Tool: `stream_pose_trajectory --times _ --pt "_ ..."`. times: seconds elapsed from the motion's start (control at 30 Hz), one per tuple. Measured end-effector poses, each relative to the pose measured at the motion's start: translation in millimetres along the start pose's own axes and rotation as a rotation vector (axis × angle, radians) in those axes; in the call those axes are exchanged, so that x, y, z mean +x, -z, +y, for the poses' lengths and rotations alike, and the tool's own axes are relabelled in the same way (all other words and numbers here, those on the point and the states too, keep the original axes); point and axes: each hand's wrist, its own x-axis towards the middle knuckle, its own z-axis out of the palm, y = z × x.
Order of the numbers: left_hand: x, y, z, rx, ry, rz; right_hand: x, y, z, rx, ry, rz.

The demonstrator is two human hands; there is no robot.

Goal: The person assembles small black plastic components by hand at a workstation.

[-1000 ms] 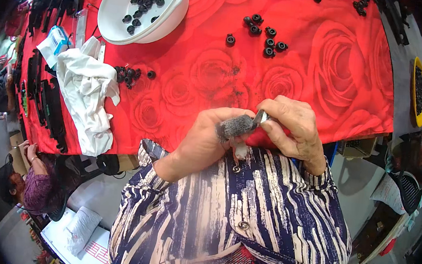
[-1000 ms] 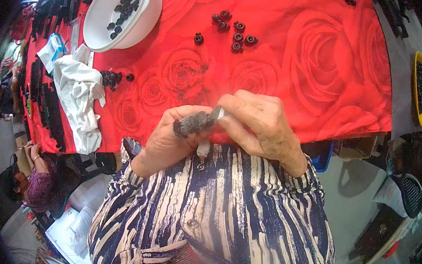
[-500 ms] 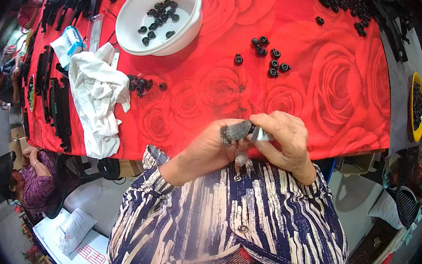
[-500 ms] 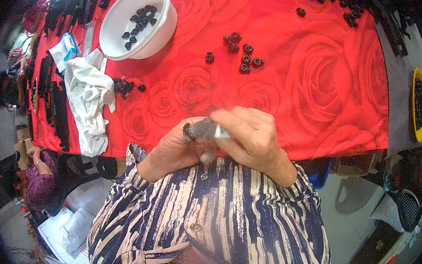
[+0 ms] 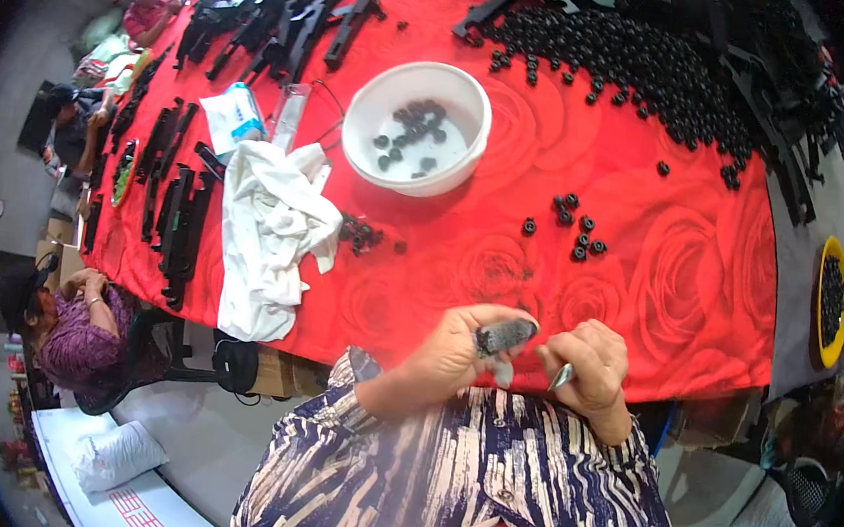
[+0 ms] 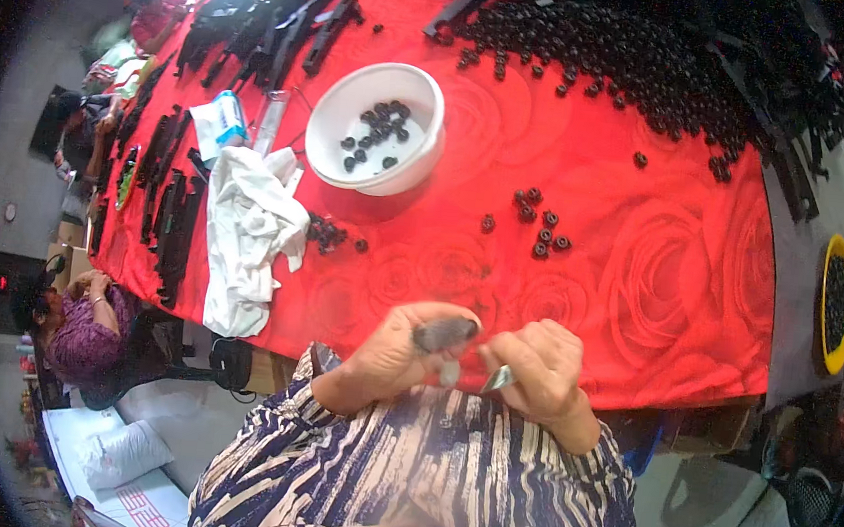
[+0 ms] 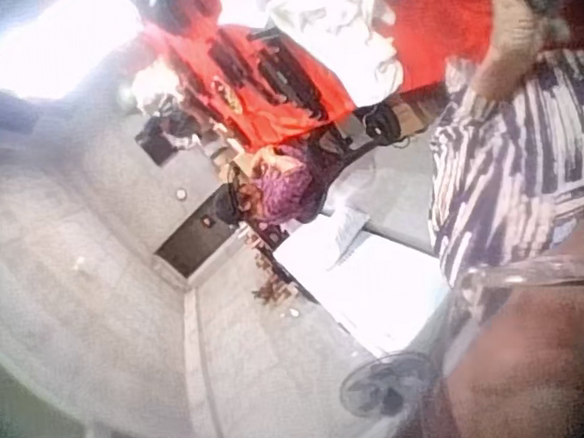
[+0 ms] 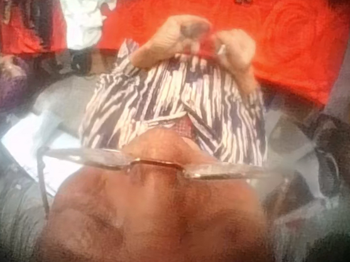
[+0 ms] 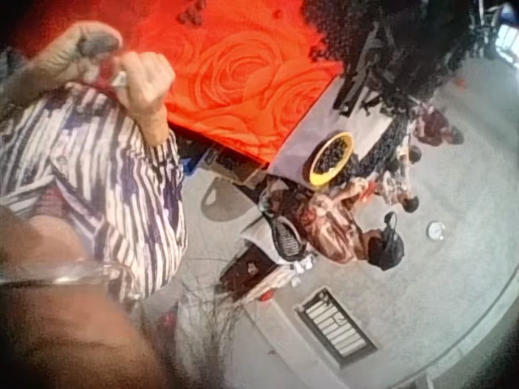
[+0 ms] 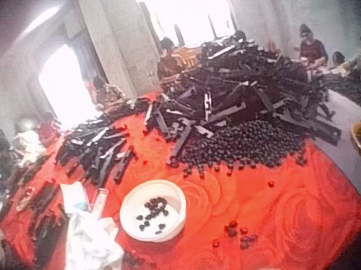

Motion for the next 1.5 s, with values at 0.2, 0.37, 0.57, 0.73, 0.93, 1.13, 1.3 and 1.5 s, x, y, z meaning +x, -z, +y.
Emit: stream_pose_trajectory --times 0.2,0.37,0.57,0.73,0.93,1.13,1.3,1.5 --pt "10.0 -15.0 92.9 1.004 -0.83 0.463 -14.2 9.6 13.4 -0.111 -0.213 0.04" --pt "45.6 42.4 161.0 1.358 -1.004 0.603 -14.6 2.9 15.9 -0.09 -0.229 0.024" --pt "53.5 4.1 110.9 1.681 -1.137 0.435 -25.8 6.4 24.5 -0.108 -0.268 0.066" --pt "86.1 0.5 62.6 1.748 -0.743 0.331 -22.8 6.3 20.9 -0.121 -0.253 0.064" --pt "103.5 -1.0 74.3 1.813 -0.564 0.102 -21.1 10.0 19.4 -0.12 -0.292 0.07" --pt "83.0 -4.0 62.6 0.985 -0.206 0.132 -22.1 10.9 20.3 -0.12 -0.294 0.063" --pt "59.6 12.8 30.8 0.095 -0.031 -0.058 -12.7 10.1 8.2 0.016 -0.4 0.14" --pt "43.6 12.1 3.7 -0.242 0.063 -0.112 -1.6 -10.1 3.8 0.011 -0.299 0.145"
